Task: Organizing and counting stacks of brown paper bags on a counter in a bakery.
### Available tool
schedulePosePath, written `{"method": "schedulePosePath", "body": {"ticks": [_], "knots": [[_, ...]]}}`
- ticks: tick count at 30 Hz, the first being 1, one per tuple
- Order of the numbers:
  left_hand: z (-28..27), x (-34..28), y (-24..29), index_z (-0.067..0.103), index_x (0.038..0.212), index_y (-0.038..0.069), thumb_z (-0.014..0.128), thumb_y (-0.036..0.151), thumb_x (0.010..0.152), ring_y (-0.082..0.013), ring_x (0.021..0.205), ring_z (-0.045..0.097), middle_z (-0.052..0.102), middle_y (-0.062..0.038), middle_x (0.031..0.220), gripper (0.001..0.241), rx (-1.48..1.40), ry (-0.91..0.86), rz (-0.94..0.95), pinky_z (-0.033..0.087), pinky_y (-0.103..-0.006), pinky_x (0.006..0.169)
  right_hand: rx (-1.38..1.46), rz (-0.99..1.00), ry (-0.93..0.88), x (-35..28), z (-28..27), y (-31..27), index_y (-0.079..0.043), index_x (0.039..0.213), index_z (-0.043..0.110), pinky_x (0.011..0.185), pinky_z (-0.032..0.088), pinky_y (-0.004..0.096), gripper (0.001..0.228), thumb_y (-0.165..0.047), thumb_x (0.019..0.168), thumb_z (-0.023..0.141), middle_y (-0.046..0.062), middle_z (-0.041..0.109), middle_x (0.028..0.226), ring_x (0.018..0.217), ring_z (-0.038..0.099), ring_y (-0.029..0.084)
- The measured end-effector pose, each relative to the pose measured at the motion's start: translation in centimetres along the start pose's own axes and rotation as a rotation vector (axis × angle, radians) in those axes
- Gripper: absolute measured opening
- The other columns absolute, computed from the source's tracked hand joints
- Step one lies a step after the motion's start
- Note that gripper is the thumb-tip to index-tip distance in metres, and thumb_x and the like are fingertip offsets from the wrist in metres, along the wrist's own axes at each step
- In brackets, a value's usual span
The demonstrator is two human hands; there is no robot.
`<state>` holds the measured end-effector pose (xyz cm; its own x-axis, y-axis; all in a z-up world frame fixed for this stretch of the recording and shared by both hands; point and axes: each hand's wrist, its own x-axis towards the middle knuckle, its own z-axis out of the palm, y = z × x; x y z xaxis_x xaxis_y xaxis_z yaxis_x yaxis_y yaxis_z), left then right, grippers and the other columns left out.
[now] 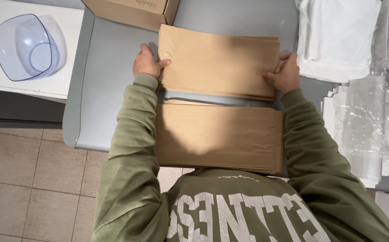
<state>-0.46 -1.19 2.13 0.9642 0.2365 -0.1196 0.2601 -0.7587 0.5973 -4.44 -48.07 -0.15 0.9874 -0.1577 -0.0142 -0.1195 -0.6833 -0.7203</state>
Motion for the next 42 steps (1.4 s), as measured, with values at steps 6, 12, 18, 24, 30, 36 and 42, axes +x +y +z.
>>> {"method": "schedulePosePath", "body": {"ticks": [6, 12, 18, 24, 30, 36, 42], "knots": [[-3.2, -3.1, -2.2, 0.05, 0.114, -0.003, 0.089, 0.056, 0.08, -0.0448, 0.098, 0.061, 0.063, -0.024, 0.113, 0.079, -0.048, 0.17, 0.171, 0.05, -0.0503, 0.084, -0.159, -0.179, -0.007, -3.2, -3.4, -4.6, -0.002, 0.115, 0.049, 0.068, 0.051, 0.036, 0.064, -0.017, 0.078, 0.098, 0.012, 0.057, 0.087, 0.077, 0.057, 0.024], [-5.6, -14.3, -7.1, 0.061, 0.116, -0.003, 0.086, 0.052, 0.079, -0.0336, 0.092, 0.067, 0.064, -0.02, 0.11, 0.071, 0.017, -0.068, 0.173, 0.057, -0.0434, 0.081, -0.304, -0.35, -0.479, -12.2, -5.5, -10.2, -0.008, 0.124, 0.062, 0.088, 0.05, 0.04, 0.07, -0.033, 0.067, 0.093, 0.011, 0.064, 0.112, 0.104, 0.061, 0.029], [-3.8, -22.0, -7.9, 0.062, 0.117, -0.002, 0.091, 0.041, 0.071, -0.0328, 0.096, 0.069, 0.065, -0.019, 0.11, 0.069, -0.087, -0.119, 0.057, 0.058, -0.0419, 0.084, -0.595, -0.332, -0.474, -14.8, -3.6, -8.3, -0.013, 0.134, 0.06, 0.106, 0.034, 0.05, 0.089, -0.038, 0.056, 0.095, 0.008, 0.056, 0.133, 0.132, 0.048, 0.031], [-2.5, -23.7, -7.1, 0.06, 0.115, -0.001, 0.096, 0.024, 0.066, -0.0336, 0.099, 0.067, 0.063, -0.017, 0.112, 0.066, -0.143, 0.007, 0.003, 0.056, -0.0433, 0.086, -0.578, -0.281, -0.426, -15.1, -3.3, -8.2, -0.015, 0.132, 0.062, 0.108, 0.032, 0.049, 0.087, -0.036, 0.054, 0.096, 0.007, 0.055, 0.133, 0.132, 0.048, 0.03], [-2.6, -24.4, -5.9, 0.059, 0.116, -0.001, 0.097, 0.015, 0.064, -0.0386, 0.103, 0.061, 0.06, -0.018, 0.113, 0.067, -0.094, 0.11, 0.052, 0.051, -0.0455, 0.09, -0.573, -0.279, -0.407, -15.3, -3.0, -8.2, -0.015, 0.131, 0.061, 0.108, 0.031, 0.048, 0.09, -0.036, 0.052, 0.097, 0.007, 0.054, 0.135, 0.133, 0.047, 0.029], [-3.8, -25.2, -4.2, 0.054, 0.111, -0.001, 0.095, 0.011, 0.064, -0.041, 0.098, 0.058, 0.058, -0.019, 0.11, 0.063, -0.078, 0.169, 0.08, 0.048, -0.0482, 0.088, -0.578, -0.272, -0.402, -15.3, -2.9, -8.2, -0.015, 0.133, 0.061, 0.108, 0.03, 0.047, 0.092, -0.037, 0.051, 0.098, 0.007, 0.054, 0.135, 0.133, 0.045, 0.029], [-5.0, -26.2, -4.5, 0.055, 0.108, 0.0, 0.085, 0.006, 0.08, -0.0373, 0.092, 0.059, 0.059, -0.017, 0.105, 0.041, -0.154, 0.163, 0.167, 0.05, -0.0456, 0.081, -0.578, -0.257, -0.407, -15.2, -2.8, -8.0, -0.015, 0.132, 0.061, 0.109, 0.03, 0.048, 0.092, -0.037, 0.051, 0.098, 0.007, 0.054, 0.134, 0.133, 0.045, 0.029]]}}
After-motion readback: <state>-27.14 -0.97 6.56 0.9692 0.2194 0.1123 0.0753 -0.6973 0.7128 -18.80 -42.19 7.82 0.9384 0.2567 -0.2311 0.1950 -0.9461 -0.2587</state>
